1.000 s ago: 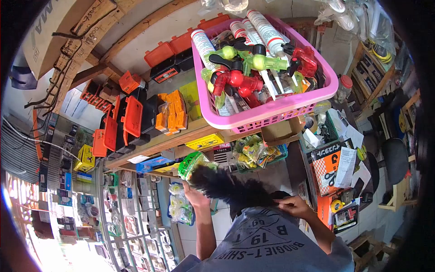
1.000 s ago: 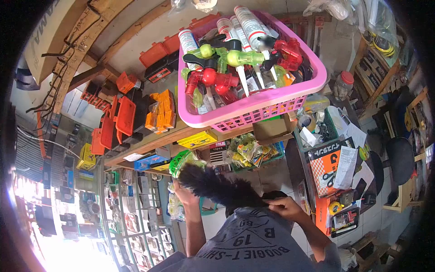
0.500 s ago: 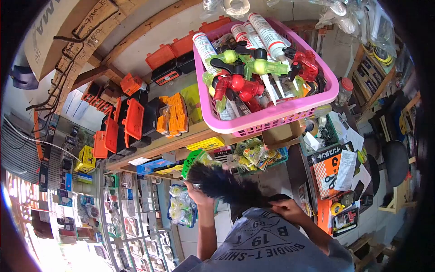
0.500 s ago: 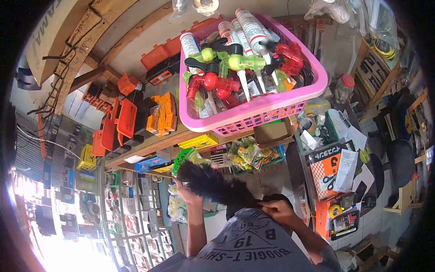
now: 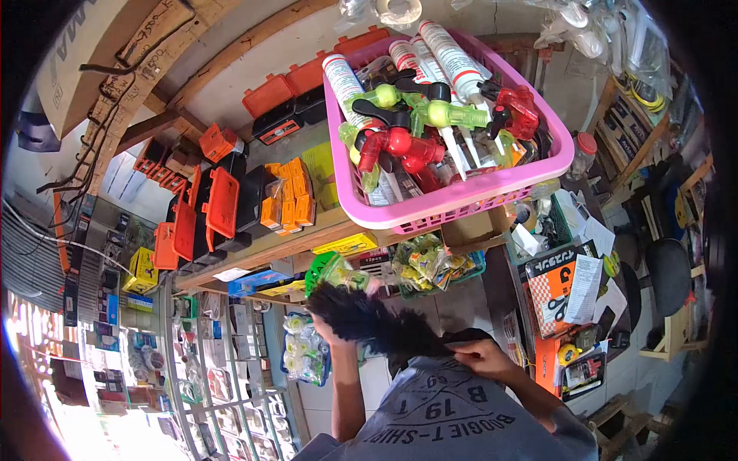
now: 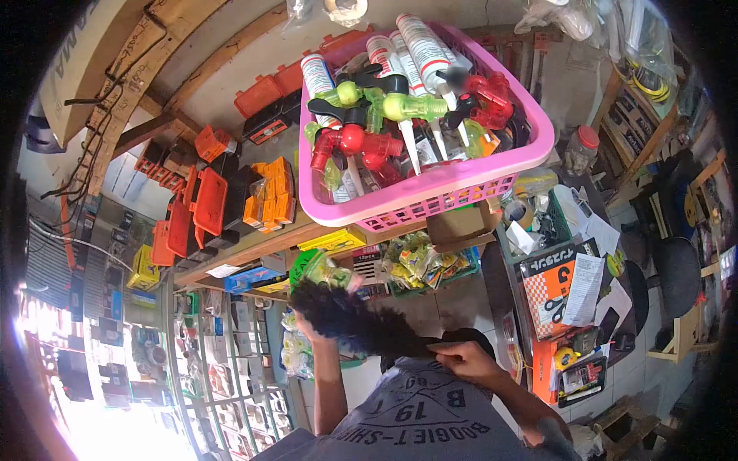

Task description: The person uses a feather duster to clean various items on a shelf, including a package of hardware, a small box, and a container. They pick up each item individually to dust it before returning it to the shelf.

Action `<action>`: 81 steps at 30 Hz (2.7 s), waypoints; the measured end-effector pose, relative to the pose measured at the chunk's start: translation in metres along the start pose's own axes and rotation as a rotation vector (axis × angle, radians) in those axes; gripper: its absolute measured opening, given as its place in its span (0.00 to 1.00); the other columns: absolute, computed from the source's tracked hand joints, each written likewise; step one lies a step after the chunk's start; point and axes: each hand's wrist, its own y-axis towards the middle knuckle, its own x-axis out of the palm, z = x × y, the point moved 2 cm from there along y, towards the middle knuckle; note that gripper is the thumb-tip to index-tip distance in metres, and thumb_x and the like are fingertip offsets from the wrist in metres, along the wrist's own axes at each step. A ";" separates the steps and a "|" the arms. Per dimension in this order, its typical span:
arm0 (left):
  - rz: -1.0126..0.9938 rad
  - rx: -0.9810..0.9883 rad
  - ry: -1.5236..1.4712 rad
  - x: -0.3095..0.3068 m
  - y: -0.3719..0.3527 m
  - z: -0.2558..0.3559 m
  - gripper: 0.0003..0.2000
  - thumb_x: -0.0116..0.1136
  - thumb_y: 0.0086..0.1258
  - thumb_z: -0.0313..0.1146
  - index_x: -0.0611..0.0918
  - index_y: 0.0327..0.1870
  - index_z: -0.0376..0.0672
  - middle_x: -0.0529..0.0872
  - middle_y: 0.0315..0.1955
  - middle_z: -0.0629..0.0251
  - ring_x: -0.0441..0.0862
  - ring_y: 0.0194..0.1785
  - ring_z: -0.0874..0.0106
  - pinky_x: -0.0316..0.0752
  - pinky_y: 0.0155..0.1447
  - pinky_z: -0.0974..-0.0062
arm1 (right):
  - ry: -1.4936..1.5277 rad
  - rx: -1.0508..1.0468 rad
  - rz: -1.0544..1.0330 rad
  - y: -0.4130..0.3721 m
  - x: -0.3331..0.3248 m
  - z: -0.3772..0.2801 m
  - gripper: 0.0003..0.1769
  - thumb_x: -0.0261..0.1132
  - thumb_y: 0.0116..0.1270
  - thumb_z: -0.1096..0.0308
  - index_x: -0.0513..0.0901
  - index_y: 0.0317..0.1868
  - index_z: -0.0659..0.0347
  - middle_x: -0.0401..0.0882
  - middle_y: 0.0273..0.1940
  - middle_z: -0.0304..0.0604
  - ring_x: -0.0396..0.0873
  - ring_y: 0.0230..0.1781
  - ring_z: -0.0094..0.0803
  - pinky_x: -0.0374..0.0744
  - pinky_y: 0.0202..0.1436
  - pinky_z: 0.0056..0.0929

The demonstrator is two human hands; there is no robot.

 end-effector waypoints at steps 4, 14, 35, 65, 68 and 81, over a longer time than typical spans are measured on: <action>0.174 -0.026 -0.055 0.052 -0.010 -0.008 0.31 0.36 0.74 0.58 0.70 0.65 0.42 0.76 0.59 0.59 0.71 0.63 0.59 0.60 0.71 0.56 | -0.019 0.031 0.032 0.001 -0.003 -0.005 0.18 0.63 0.67 0.69 0.80 0.57 0.60 0.85 0.36 0.52 0.81 0.32 0.24 0.77 0.40 0.24; 0.460 0.002 0.190 0.102 -0.002 0.012 0.30 0.36 0.75 0.59 0.70 0.66 0.45 0.76 0.61 0.62 0.73 0.63 0.58 0.61 0.71 0.55 | -0.176 -0.139 0.215 0.012 0.005 -0.006 0.16 0.64 0.66 0.68 0.82 0.55 0.55 0.81 0.28 0.50 0.74 0.22 0.32 0.73 0.31 0.25; 0.357 -0.042 0.142 0.087 -0.026 0.013 0.23 0.38 0.78 0.51 0.74 0.58 0.42 0.82 0.49 0.60 0.81 0.48 0.62 0.77 0.53 0.61 | 0.168 0.182 0.183 -0.003 -0.016 -0.002 0.15 0.64 0.68 0.72 0.81 0.54 0.66 0.85 0.36 0.40 0.79 0.35 0.19 0.75 0.42 0.18; 0.117 -0.577 -0.553 0.094 -0.035 -0.020 0.28 0.35 0.77 0.53 0.72 0.62 0.38 0.76 0.59 0.47 0.75 0.59 0.47 0.67 0.64 0.48 | 0.433 0.284 0.096 0.002 -0.026 0.024 0.14 0.62 0.71 0.67 0.82 0.52 0.65 0.82 0.32 0.35 0.69 0.22 0.15 0.66 0.22 0.17; 0.082 -0.468 -0.367 0.077 -0.029 -0.005 0.28 0.36 0.76 0.53 0.72 0.62 0.38 0.76 0.59 0.48 0.74 0.60 0.48 0.66 0.66 0.49 | 0.375 0.213 0.097 0.000 -0.035 0.031 0.13 0.62 0.71 0.69 0.82 0.49 0.70 0.82 0.33 0.40 0.73 0.25 0.15 0.70 0.26 0.16; 0.165 -0.447 -0.339 0.088 -0.032 -0.017 0.26 0.38 0.77 0.53 0.74 0.61 0.40 0.80 0.55 0.56 0.77 0.56 0.54 0.70 0.62 0.53 | 0.173 0.134 0.114 -0.004 -0.044 0.029 0.16 0.62 0.69 0.74 0.80 0.57 0.64 0.85 0.39 0.45 0.81 0.39 0.22 0.77 0.45 0.23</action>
